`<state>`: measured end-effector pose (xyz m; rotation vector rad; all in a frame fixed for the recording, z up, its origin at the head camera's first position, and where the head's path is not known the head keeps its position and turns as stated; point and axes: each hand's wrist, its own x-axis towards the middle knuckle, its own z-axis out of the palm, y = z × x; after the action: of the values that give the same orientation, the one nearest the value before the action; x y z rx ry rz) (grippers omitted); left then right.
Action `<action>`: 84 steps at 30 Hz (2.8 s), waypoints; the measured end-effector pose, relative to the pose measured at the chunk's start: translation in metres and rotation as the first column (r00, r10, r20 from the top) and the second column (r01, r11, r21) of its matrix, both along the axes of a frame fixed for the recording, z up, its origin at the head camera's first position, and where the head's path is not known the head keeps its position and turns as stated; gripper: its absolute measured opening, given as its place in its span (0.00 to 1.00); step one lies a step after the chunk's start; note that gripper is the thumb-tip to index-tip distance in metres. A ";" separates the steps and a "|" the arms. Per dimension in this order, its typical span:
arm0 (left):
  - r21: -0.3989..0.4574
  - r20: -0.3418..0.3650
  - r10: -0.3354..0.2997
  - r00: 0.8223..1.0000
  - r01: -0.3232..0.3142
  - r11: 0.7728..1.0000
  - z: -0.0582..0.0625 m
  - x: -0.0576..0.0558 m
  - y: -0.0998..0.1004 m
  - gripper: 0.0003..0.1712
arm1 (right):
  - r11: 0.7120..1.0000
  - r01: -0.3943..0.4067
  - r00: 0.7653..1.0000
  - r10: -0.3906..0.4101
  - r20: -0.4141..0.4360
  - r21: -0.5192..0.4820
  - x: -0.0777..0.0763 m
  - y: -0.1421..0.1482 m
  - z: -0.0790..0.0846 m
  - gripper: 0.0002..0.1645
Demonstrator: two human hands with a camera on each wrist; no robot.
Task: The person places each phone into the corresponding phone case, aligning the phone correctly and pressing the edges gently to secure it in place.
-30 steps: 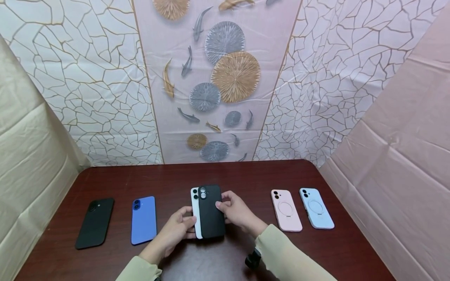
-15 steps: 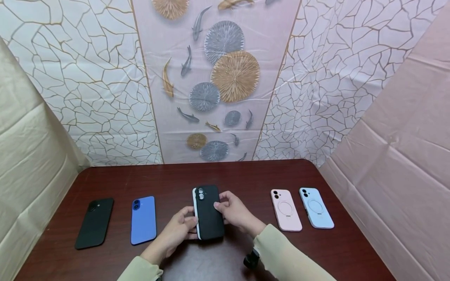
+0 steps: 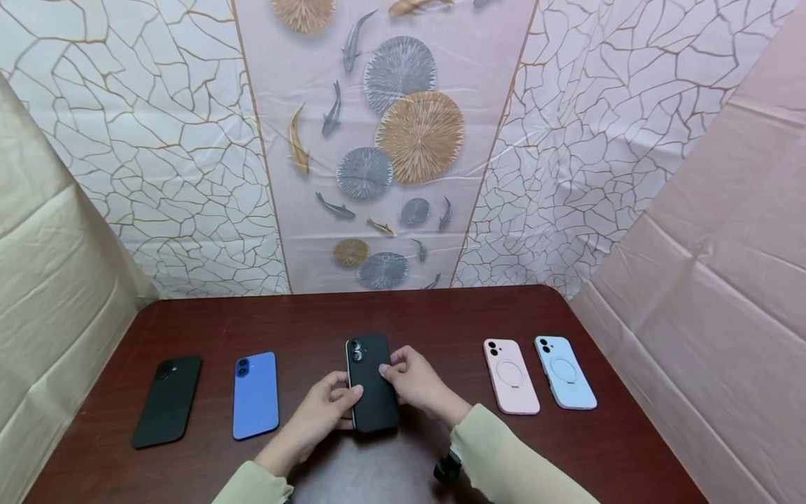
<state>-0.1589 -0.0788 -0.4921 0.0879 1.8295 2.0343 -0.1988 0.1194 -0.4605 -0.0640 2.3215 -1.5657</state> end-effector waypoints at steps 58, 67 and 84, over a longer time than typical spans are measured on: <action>-0.181 -0.150 -0.062 0.987 0.034 0.983 0.002 0.006 -0.002 0.23 | 0.990 0.023 1.000 -0.022 0.009 -0.136 -0.001 0.006 0.007 0.17; -0.164 -0.139 -0.082 0.987 0.059 0.985 -0.001 0.005 -0.003 0.24 | 0.992 0.034 0.999 -0.033 0.015 -0.126 -0.002 0.007 0.006 0.17; -0.170 -0.139 -0.084 0.987 0.060 0.984 0.001 0.006 -0.002 0.25 | 0.988 0.101 0.991 -0.089 0.096 -0.120 -0.005 0.007 0.006 0.23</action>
<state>-0.1524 -0.0805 -0.4908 0.2589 2.0462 1.8617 -0.2034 0.1266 -0.4546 0.0870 2.1852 -1.7224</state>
